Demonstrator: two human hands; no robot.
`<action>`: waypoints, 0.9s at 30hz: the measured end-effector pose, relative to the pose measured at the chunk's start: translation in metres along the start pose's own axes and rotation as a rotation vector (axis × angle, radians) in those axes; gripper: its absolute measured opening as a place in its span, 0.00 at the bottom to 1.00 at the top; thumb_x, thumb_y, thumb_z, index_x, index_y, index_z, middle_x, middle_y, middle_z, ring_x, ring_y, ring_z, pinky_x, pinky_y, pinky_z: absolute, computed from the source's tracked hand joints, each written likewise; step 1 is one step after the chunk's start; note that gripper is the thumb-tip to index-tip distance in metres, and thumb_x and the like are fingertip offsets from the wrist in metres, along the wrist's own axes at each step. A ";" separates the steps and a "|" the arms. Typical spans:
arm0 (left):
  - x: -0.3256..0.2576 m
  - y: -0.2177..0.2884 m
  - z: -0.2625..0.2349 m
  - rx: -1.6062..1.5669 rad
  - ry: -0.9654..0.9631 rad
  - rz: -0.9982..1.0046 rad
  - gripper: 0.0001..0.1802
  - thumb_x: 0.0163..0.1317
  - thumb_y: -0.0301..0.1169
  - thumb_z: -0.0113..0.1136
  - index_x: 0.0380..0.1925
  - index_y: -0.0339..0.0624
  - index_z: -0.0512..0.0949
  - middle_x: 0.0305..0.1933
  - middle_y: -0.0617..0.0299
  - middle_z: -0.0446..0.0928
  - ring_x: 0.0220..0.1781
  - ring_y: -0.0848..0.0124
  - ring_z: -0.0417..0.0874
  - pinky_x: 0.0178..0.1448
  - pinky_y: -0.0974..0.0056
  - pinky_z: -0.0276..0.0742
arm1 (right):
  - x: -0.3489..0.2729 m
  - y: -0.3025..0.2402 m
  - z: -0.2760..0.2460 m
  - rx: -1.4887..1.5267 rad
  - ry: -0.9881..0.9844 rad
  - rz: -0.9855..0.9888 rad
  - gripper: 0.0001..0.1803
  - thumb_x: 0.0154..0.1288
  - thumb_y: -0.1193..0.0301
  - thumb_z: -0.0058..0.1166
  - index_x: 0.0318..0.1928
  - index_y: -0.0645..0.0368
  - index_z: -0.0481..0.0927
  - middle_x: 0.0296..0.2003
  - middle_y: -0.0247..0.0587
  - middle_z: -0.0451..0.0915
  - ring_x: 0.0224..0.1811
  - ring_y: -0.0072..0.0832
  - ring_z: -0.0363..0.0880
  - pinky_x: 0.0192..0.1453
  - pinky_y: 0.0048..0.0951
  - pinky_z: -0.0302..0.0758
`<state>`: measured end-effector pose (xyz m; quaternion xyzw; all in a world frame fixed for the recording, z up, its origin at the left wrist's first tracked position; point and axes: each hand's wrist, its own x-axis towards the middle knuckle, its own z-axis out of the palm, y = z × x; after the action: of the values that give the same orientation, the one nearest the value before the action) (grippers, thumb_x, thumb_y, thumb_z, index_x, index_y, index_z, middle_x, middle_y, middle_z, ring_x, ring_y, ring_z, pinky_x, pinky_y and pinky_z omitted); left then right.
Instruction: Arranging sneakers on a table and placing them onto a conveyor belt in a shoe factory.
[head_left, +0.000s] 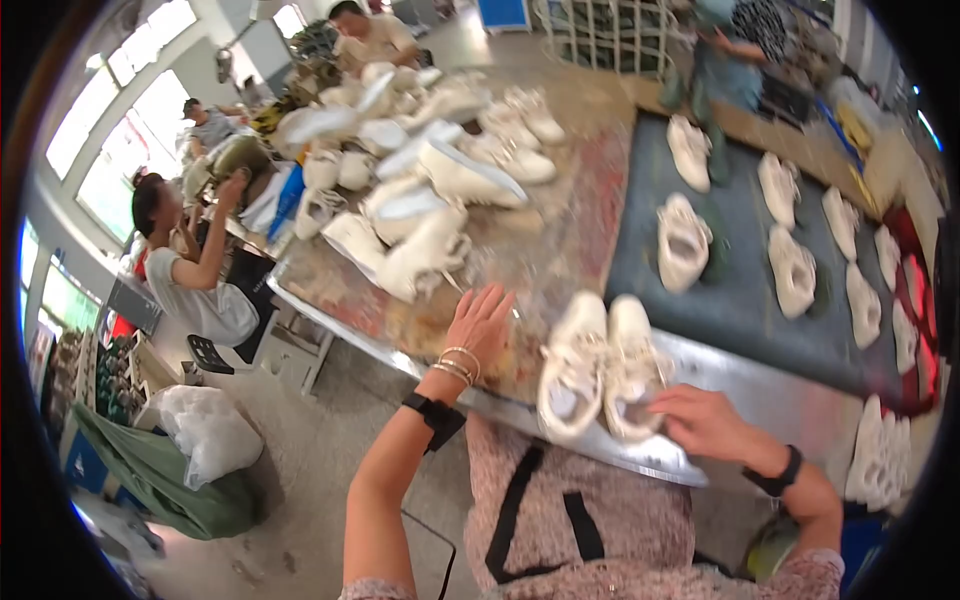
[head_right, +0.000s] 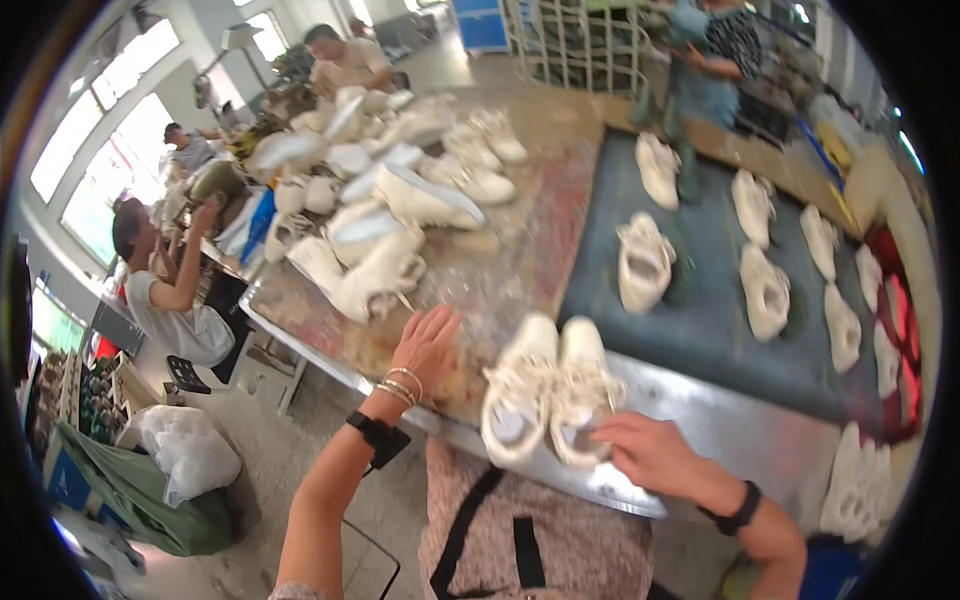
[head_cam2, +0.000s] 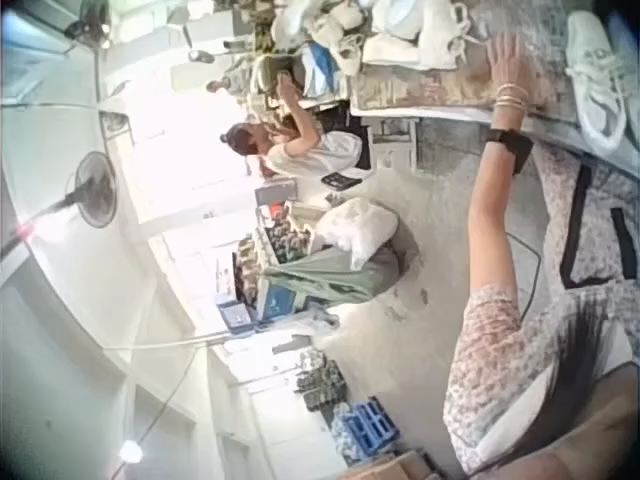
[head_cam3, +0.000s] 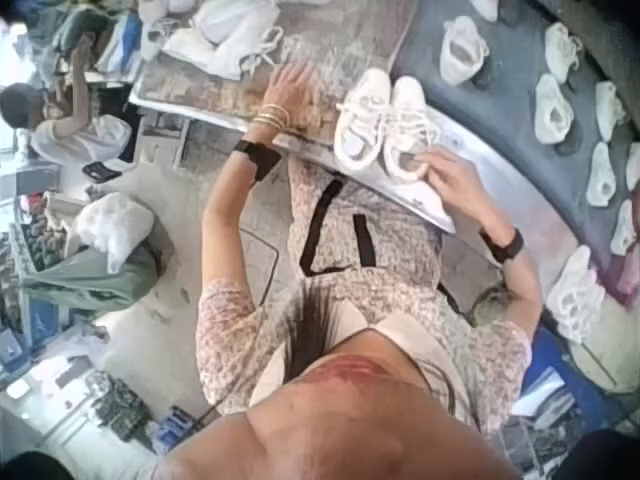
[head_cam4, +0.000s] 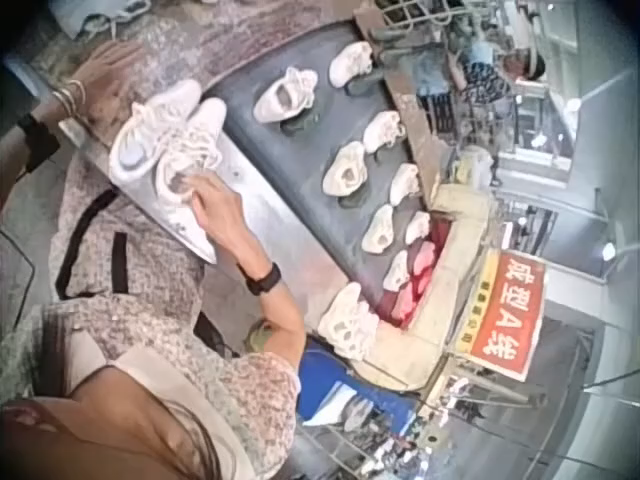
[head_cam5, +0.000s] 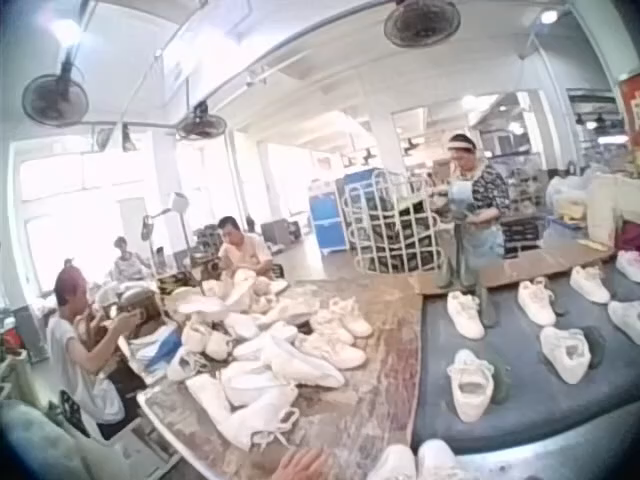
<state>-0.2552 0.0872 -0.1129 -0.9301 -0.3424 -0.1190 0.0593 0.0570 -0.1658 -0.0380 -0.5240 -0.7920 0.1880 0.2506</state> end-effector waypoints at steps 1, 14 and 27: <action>-0.003 -0.019 0.001 -0.041 -0.034 -0.066 0.32 0.60 0.38 0.52 0.66 0.43 0.62 0.70 0.53 0.61 0.73 0.58 0.58 0.74 0.53 0.50 | 0.020 0.002 -0.021 -0.099 0.007 0.065 0.16 0.50 0.77 0.57 0.42 0.54 0.82 0.40 0.39 0.79 0.43 0.33 0.79 0.34 0.36 0.77; -0.014 -0.045 0.029 -0.329 0.117 -0.301 0.23 0.60 0.34 0.52 0.56 0.42 0.72 0.67 0.56 0.66 0.70 0.57 0.63 0.71 0.53 0.57 | 0.536 0.042 0.040 -0.198 0.174 -0.071 0.43 0.53 0.55 0.62 0.66 0.57 0.61 0.66 0.62 0.57 0.67 0.55 0.58 0.69 0.45 0.59; -0.013 -0.049 0.028 -0.355 0.121 -0.322 0.21 0.56 0.28 0.53 0.52 0.42 0.74 0.62 0.55 0.71 0.67 0.57 0.67 0.70 0.51 0.60 | 0.502 0.251 0.079 0.355 0.336 0.090 0.41 0.41 0.52 0.70 0.54 0.64 0.74 0.49 0.60 0.77 0.52 0.50 0.76 0.53 0.43 0.74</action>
<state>-0.2915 0.1222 -0.1417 -0.8505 -0.4558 -0.2408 -0.1044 0.0314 0.3911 -0.1417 -0.5305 -0.6694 0.2455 0.4585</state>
